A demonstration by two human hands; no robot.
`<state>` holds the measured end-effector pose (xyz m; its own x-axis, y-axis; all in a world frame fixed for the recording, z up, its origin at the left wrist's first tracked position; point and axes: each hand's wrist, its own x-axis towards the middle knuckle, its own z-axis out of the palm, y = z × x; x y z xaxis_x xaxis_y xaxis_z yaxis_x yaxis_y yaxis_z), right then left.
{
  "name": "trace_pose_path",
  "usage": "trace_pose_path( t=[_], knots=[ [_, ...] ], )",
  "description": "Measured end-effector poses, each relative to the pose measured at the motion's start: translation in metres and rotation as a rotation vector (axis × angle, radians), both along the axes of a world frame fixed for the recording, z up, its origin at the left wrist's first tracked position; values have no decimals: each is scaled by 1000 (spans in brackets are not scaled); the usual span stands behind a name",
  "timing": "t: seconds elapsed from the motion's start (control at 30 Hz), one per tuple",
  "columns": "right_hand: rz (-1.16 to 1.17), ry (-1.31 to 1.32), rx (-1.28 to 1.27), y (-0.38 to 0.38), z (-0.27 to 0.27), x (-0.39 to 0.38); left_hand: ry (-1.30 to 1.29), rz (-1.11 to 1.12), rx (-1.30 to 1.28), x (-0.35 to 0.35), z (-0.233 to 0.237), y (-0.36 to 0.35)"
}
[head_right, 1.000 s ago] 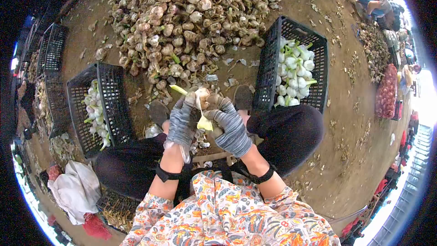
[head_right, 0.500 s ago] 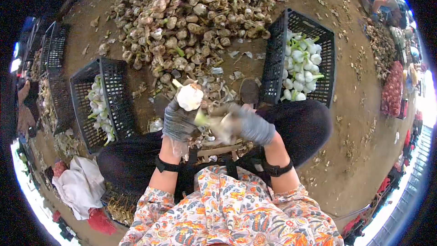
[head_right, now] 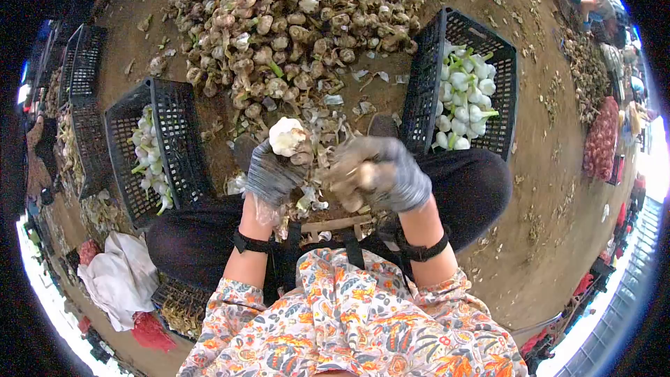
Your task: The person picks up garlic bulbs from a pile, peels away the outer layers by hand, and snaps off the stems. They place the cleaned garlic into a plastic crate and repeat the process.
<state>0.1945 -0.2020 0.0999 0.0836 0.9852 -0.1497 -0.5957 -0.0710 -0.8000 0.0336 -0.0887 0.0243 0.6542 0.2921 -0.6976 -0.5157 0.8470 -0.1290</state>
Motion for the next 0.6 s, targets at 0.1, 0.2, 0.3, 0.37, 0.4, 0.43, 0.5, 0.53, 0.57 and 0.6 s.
trace_pose_path(
  t=[0.1, 0.2, 0.3, 0.37, 0.4, 0.43, 0.5, 0.53, 0.57, 0.6],
  knots=[
    [-165, -95, -251, 4, -10, 4, -292, -39, -103, 4, 1, -1],
    [-287, -1093, -191, 17, -42, -8, -379, -30, -45, 4, -9, -3],
    [-472, -665, -188, 27, -26, -24, -266, -54, 33, 2, -9, -9],
    [-421, -743, -133, 27, -31, -24, -156, -93, 82, 2, -7, -10],
    [-256, -822, -184, 24, -32, -21, -120, -112, 94, 2, -9, -12],
    [-86, -899, -234, 21, -32, -18, -87, -130, 107, 3, -12, -13],
    [-39, -373, -327, 16, -1, -13, -146, -102, 54, 4, -22, -10],
    [-19, -62, -117, 8, -3, -5, -201, -74, 1, 3, -28, -9],
    [1, 249, 94, 5, -8, 0, -258, -45, -49, 4, -31, -7],
    [-259, 436, 99, 5, -28, -4, -272, -43, -74, 5, -27, -6]
  ],
)
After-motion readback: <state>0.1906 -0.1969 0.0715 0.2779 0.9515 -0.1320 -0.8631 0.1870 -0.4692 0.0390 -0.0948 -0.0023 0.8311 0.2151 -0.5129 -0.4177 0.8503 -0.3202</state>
